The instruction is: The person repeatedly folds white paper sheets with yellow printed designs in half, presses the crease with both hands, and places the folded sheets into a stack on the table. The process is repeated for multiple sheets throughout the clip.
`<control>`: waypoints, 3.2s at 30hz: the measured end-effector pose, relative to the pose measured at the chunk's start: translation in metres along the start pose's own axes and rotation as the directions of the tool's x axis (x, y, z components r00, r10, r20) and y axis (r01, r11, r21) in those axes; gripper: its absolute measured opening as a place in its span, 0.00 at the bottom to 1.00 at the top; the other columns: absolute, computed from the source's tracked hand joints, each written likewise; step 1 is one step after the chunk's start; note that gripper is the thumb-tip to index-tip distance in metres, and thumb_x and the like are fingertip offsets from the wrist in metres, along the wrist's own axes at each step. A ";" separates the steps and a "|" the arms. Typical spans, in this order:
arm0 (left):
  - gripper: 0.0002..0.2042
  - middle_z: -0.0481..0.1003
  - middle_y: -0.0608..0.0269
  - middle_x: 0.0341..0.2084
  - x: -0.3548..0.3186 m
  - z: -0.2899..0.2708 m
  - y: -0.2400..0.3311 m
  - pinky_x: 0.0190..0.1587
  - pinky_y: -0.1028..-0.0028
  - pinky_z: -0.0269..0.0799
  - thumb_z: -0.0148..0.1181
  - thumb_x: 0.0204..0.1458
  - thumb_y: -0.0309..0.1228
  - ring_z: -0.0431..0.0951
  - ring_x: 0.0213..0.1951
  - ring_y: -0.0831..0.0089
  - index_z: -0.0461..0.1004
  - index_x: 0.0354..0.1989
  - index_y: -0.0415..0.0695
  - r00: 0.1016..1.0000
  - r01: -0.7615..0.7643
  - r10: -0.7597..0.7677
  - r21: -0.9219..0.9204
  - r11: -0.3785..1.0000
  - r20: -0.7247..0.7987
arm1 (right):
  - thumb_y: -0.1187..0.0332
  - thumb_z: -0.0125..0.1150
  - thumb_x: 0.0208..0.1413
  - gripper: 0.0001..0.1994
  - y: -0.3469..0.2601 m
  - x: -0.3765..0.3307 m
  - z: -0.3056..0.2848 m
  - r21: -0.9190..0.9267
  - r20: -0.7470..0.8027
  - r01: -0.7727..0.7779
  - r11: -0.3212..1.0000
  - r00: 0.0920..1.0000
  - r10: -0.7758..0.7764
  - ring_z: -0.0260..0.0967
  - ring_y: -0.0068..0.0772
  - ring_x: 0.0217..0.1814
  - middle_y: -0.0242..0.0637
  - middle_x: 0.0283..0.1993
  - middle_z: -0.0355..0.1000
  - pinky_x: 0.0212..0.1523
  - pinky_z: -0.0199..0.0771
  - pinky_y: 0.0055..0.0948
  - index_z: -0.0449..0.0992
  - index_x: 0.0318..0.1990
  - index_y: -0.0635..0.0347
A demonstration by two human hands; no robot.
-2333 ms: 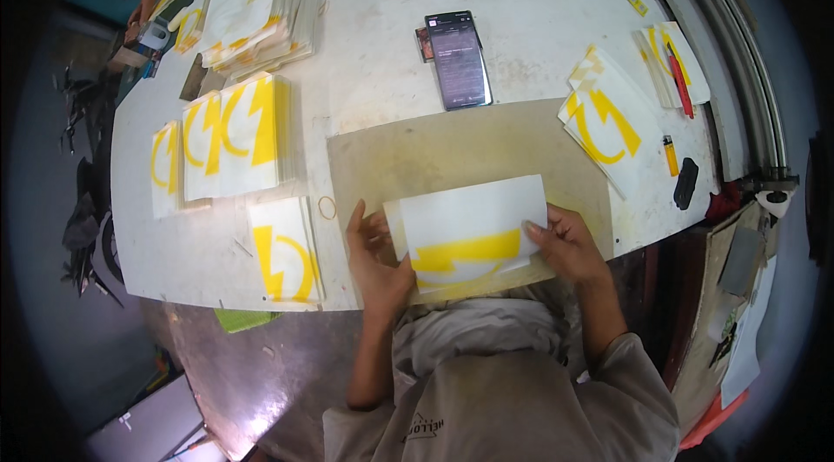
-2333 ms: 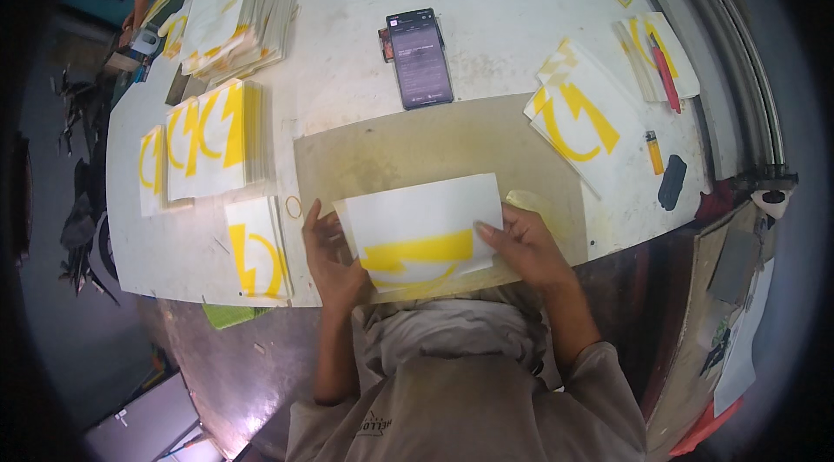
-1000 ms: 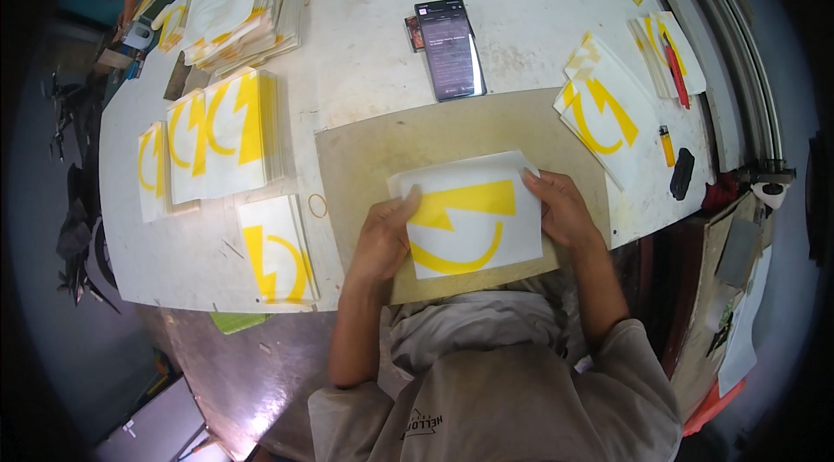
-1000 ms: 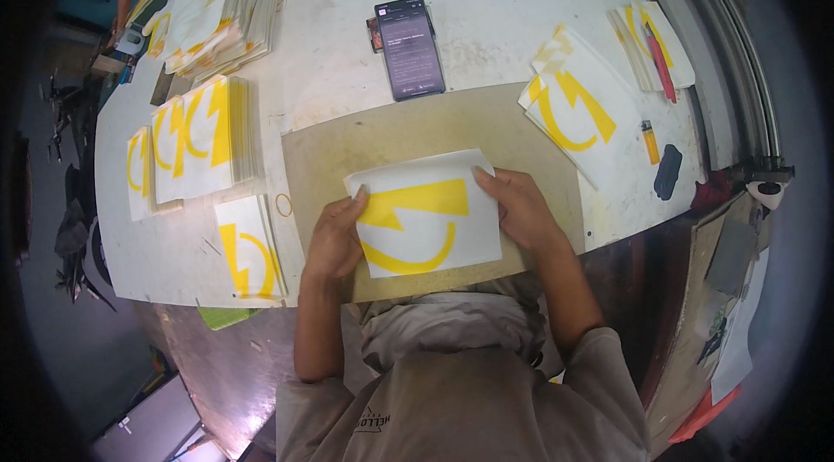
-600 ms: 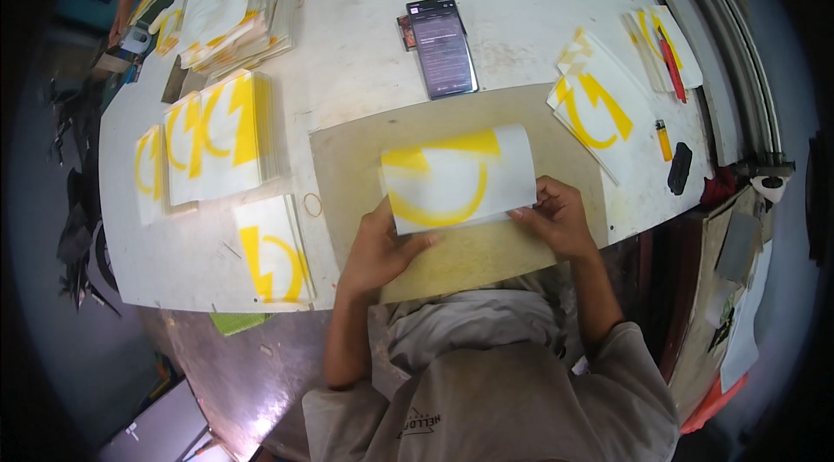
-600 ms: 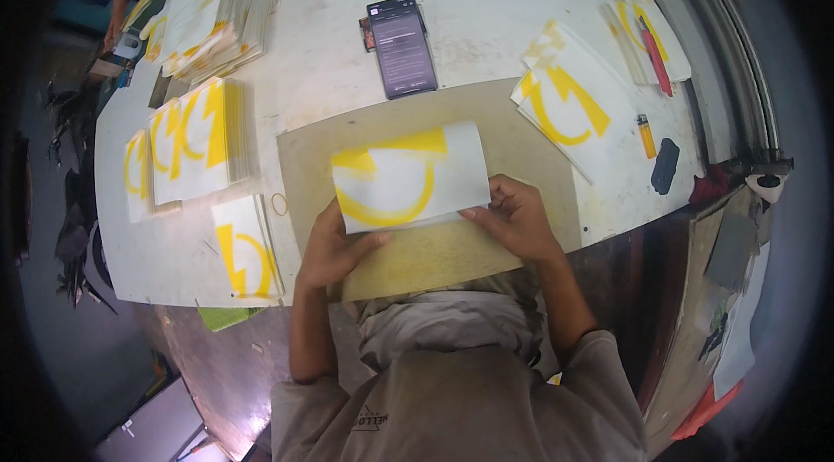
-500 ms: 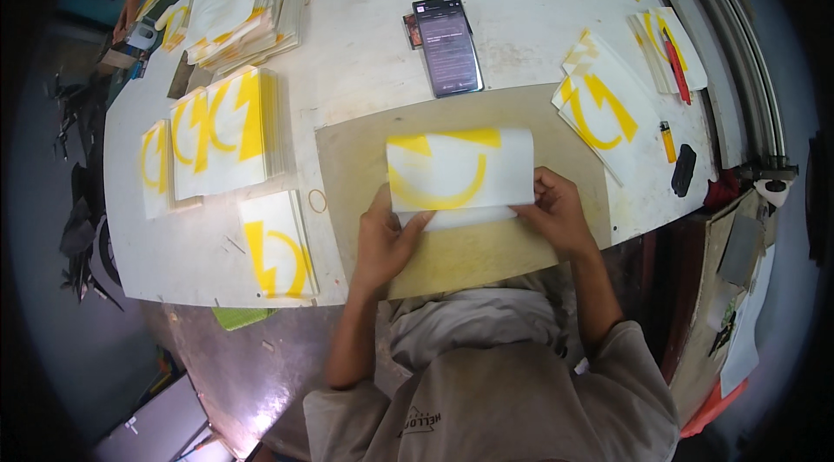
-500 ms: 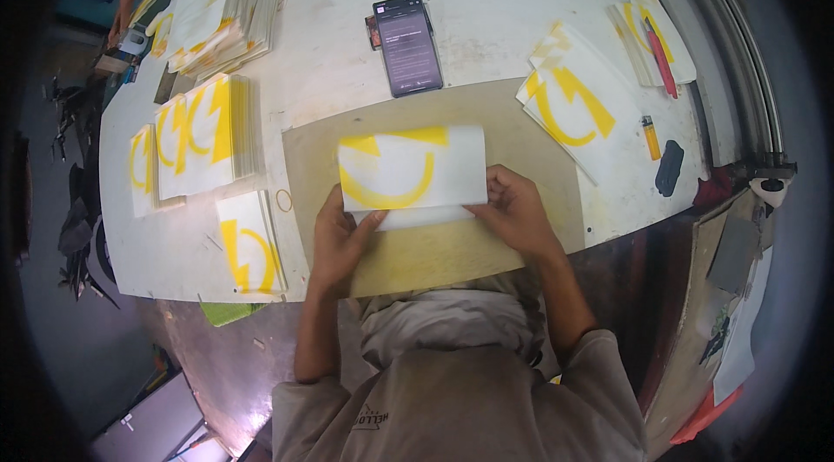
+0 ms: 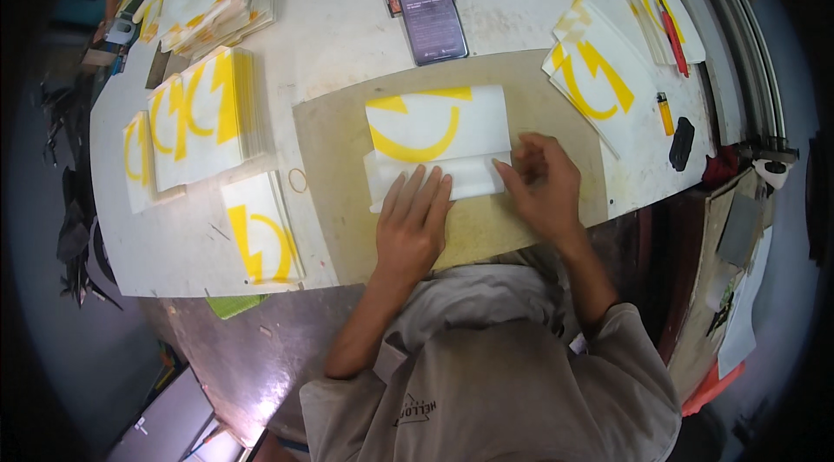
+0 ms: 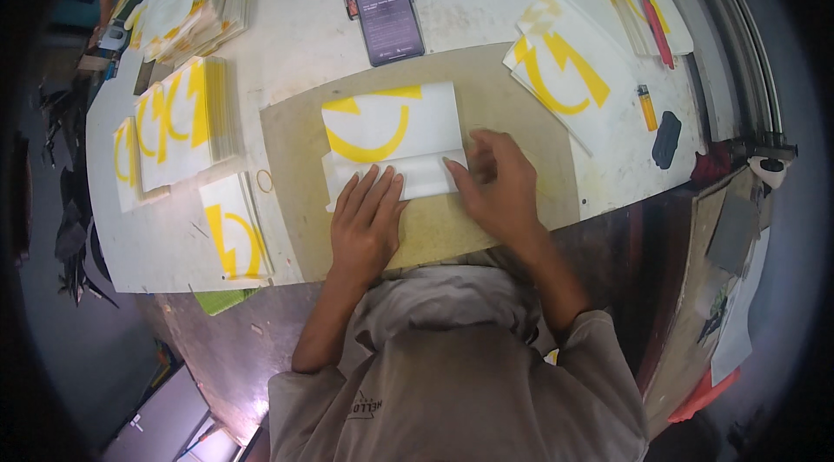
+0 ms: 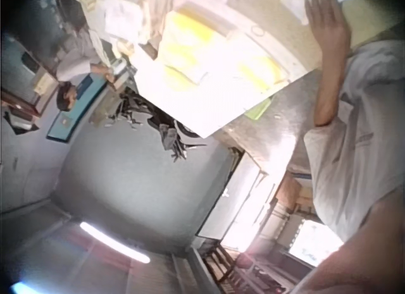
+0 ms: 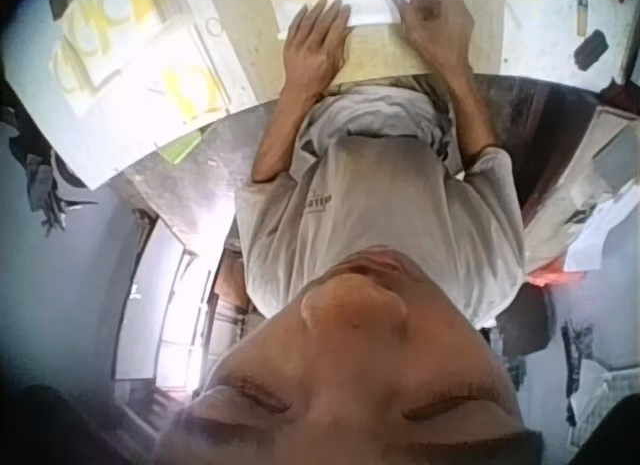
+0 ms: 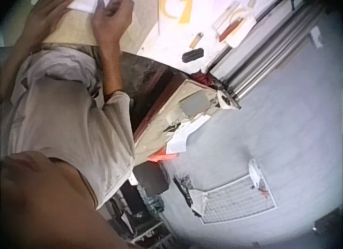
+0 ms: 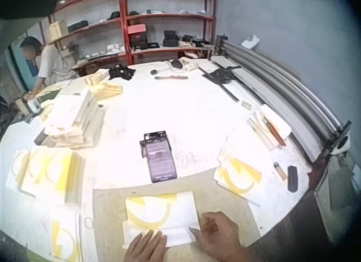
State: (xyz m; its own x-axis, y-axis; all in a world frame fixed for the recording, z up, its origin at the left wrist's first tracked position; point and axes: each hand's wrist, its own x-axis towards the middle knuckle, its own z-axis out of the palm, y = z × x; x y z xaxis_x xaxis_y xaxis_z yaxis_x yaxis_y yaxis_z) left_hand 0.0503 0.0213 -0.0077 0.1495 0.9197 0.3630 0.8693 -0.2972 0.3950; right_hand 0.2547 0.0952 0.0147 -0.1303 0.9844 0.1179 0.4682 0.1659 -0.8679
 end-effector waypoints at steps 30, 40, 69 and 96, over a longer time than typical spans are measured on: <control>0.26 0.66 0.46 0.69 -0.062 -0.005 0.039 0.73 0.43 0.51 0.59 0.63 0.34 0.62 0.73 0.48 0.68 0.69 0.41 0.957 0.127 -0.126 0.013 0.992 0.263 | 0.66 0.67 0.58 0.20 0.010 -0.077 0.013 -0.392 0.452 0.510 0.765 0.831 -0.323 0.63 0.44 0.74 0.38 0.69 0.69 0.71 0.46 0.75 0.77 0.58 0.59; 0.29 0.66 0.52 0.70 -0.092 -0.030 0.018 0.74 0.40 0.45 0.61 0.62 0.41 0.61 0.73 0.49 0.68 0.69 0.41 0.920 0.297 -0.313 0.098 0.950 0.235 | 0.55 0.66 0.60 0.25 -0.004 -0.083 0.021 -0.436 0.457 0.452 0.778 0.856 -0.241 0.59 0.50 0.76 0.39 0.70 0.67 0.72 0.35 0.80 0.75 0.63 0.51; 0.28 0.67 0.41 0.67 -0.060 0.004 0.063 0.72 0.38 0.48 0.59 0.61 0.40 0.61 0.71 0.44 0.69 0.67 0.36 0.961 0.218 -0.220 0.026 0.975 0.167 | 0.64 0.67 0.57 0.16 0.026 -0.089 -0.028 -0.460 0.260 0.498 0.735 0.867 -0.424 0.58 0.53 0.76 0.44 0.71 0.67 0.75 0.39 0.70 0.80 0.51 0.59; 0.76 0.48 0.34 0.75 0.046 -0.036 -0.060 0.73 0.33 0.35 0.72 0.17 0.74 0.45 0.77 0.43 0.52 0.73 0.30 0.893 0.058 -0.094 0.094 0.994 0.440 | 0.55 0.61 0.63 0.29 -0.028 0.039 0.065 -0.345 0.495 0.562 0.751 0.789 -0.363 0.53 0.47 0.80 0.43 0.73 0.65 0.74 0.31 0.80 0.69 0.68 0.59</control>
State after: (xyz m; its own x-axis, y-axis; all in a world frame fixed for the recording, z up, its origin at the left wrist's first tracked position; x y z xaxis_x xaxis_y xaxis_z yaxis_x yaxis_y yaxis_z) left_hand -0.0122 0.0721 0.0155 0.2594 0.9621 -0.0838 0.9170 -0.2181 0.3339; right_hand 0.1792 0.1247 0.0123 -0.7057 0.6880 0.1693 0.5802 0.6982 -0.4193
